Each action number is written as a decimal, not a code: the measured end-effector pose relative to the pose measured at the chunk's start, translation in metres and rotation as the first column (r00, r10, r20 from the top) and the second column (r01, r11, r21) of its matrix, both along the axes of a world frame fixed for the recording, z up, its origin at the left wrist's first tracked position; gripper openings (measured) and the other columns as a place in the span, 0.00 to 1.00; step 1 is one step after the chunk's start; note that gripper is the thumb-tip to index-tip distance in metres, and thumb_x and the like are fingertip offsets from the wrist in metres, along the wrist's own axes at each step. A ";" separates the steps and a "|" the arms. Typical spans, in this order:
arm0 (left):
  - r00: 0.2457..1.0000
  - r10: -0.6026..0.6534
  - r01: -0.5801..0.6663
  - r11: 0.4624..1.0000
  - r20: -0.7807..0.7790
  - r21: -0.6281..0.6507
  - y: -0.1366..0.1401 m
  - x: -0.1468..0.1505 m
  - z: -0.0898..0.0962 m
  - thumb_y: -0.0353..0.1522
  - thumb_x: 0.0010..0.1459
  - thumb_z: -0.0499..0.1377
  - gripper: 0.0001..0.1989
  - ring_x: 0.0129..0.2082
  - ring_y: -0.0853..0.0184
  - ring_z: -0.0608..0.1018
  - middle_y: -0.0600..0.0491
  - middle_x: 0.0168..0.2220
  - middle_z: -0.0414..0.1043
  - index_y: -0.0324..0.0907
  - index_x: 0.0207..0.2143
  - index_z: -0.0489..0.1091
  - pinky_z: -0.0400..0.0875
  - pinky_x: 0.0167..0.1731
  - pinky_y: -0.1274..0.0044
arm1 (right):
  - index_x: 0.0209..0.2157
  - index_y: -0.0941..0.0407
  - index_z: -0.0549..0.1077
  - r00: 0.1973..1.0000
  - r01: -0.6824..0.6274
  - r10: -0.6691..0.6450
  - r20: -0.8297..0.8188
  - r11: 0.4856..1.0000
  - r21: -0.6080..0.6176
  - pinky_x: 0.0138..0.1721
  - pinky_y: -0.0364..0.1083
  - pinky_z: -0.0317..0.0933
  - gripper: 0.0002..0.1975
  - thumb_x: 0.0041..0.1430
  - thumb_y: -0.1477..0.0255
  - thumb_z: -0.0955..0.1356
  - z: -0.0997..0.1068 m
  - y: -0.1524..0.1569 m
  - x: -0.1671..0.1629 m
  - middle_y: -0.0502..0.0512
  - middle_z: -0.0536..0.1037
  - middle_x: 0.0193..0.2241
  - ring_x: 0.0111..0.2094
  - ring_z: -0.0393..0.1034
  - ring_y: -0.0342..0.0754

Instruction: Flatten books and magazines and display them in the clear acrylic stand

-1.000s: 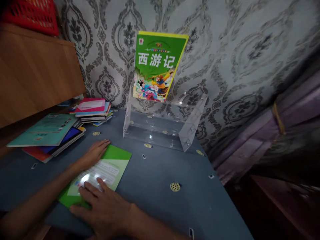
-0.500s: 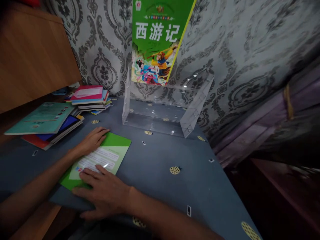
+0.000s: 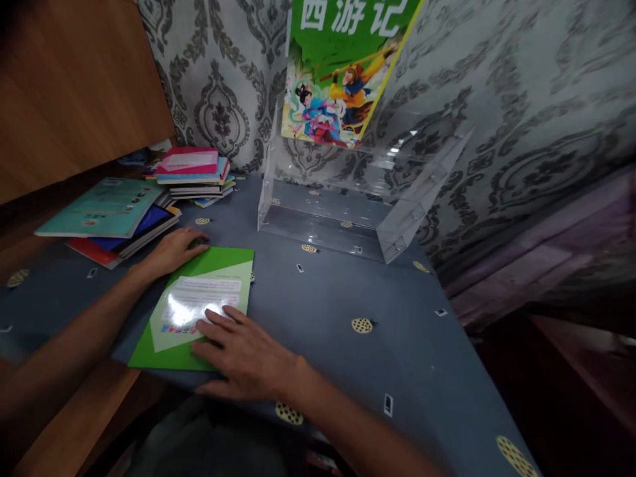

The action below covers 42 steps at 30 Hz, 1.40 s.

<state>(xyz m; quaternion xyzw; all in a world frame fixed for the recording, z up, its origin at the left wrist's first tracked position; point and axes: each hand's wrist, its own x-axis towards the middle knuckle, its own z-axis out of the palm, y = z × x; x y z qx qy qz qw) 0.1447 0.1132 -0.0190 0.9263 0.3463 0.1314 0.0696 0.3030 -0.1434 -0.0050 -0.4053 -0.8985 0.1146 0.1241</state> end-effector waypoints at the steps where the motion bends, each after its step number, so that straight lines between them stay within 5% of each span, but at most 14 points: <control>1: 1.000 0.007 -0.007 1.000 0.009 -0.016 0.000 -0.001 0.000 0.42 0.63 0.52 0.19 0.48 0.55 0.76 0.45 0.45 0.77 0.41 0.48 0.73 0.67 0.52 0.66 | 0.61 0.61 0.66 0.999 0.032 -0.032 0.009 0.999 0.008 0.69 0.60 0.44 0.29 0.68 0.55 0.64 -0.001 -0.005 -0.004 0.67 0.65 0.65 0.70 0.48 0.58; 6: 0.998 0.041 -0.036 0.996 0.050 -0.084 0.002 -0.001 0.002 0.42 0.60 0.55 0.18 0.41 0.59 0.77 0.48 0.43 0.78 0.43 0.46 0.74 0.68 0.44 0.71 | 0.64 0.63 0.60 0.984 0.167 -0.171 0.048 0.983 0.077 0.67 0.68 0.46 0.35 0.64 0.58 0.68 -0.008 -0.018 -0.043 0.76 0.59 0.66 0.70 0.44 0.69; 13: 0.984 0.106 -0.073 0.973 0.146 -0.218 0.010 -0.004 0.003 0.40 0.53 0.60 0.19 0.32 0.63 0.74 0.53 0.31 0.74 0.42 0.44 0.77 0.65 0.33 0.75 | 0.66 0.57 0.59 0.955 0.288 -0.296 0.000 0.929 0.230 0.64 0.66 0.57 0.23 0.71 0.72 0.59 -0.021 0.004 -0.100 0.71 0.63 0.65 0.67 0.56 0.65; 19: 0.975 0.095 -0.009 0.920 0.201 -0.391 0.018 -0.006 0.004 0.40 0.47 0.60 0.23 0.24 0.68 0.68 0.57 0.23 0.65 0.40 0.45 0.78 0.59 0.26 0.77 | 0.63 0.68 0.62 0.953 0.303 -0.292 -0.084 0.916 0.262 0.65 0.58 0.59 0.23 0.69 0.76 0.60 -0.022 0.009 -0.098 0.74 0.65 0.63 0.66 0.58 0.63; 22: 0.975 0.072 0.028 0.897 0.209 -0.442 0.017 -0.006 0.007 0.39 0.47 0.58 0.21 0.23 0.68 0.66 0.57 0.21 0.64 0.39 0.42 0.78 0.57 0.24 0.78 | 0.63 0.67 0.63 0.923 0.324 -0.268 -0.277 0.928 0.184 0.65 0.57 0.59 0.23 0.69 0.75 0.61 -0.008 0.003 -0.082 0.73 0.68 0.62 0.66 0.59 0.59; 24: 0.972 0.055 0.059 0.883 0.227 -0.467 0.015 -0.006 0.011 0.41 0.49 0.57 0.21 0.23 0.67 0.67 0.56 0.22 0.66 0.39 0.40 0.78 0.58 0.24 0.78 | 0.63 0.63 0.65 0.805 0.398 -0.310 -0.506 0.915 0.072 0.62 0.55 0.63 0.22 0.70 0.71 0.61 0.005 0.001 -0.068 0.68 0.72 0.59 0.62 0.65 0.55; 28: 0.972 0.041 0.072 0.884 0.230 -0.461 0.009 -0.005 0.021 0.49 0.56 0.52 0.25 0.25 0.66 0.71 0.53 0.25 0.73 0.40 0.37 0.78 0.60 0.25 0.77 | 0.49 0.55 0.77 0.335 0.543 -0.532 -0.777 0.783 -0.302 0.42 0.47 0.73 0.17 0.70 0.62 0.62 0.028 0.008 -0.035 0.54 0.83 0.37 0.37 0.77 0.47; 33: 0.951 0.055 0.052 0.941 0.303 -0.334 -0.007 0.001 0.031 0.52 0.61 0.46 0.30 0.27 0.64 0.75 0.50 0.25 0.76 0.40 0.32 0.78 0.65 0.29 0.76 | 0.35 0.57 0.78 -0.055 0.356 -0.597 -0.801 0.738 -0.574 0.33 0.45 0.71 0.21 0.62 0.52 0.66 0.025 0.030 0.003 0.53 0.80 0.28 0.31 0.76 0.46; 36: 0.927 -0.003 0.077 0.980 0.374 -0.185 -0.022 0.005 0.039 0.50 0.64 0.43 0.30 0.32 0.61 0.78 0.48 0.29 0.79 0.40 0.32 0.78 0.68 0.35 0.73 | 0.31 0.57 0.76 -0.174 0.292 -0.623 -0.763 0.707 -0.644 0.31 0.46 0.71 0.24 0.54 0.48 0.71 0.018 0.038 0.021 0.53 0.80 0.26 0.30 0.77 0.48; 42: 0.987 -0.111 0.077 0.962 0.116 0.264 -0.058 0.019 0.056 0.45 0.68 0.44 0.26 0.37 0.56 0.77 0.45 0.32 0.77 0.42 0.31 0.75 0.59 0.53 0.59 | 0.29 0.57 0.75 -0.258 0.246 -0.632 -0.731 0.689 -0.682 0.29 0.46 0.72 0.26 0.47 0.47 0.73 0.016 0.044 0.038 0.53 0.80 0.23 0.27 0.77 0.49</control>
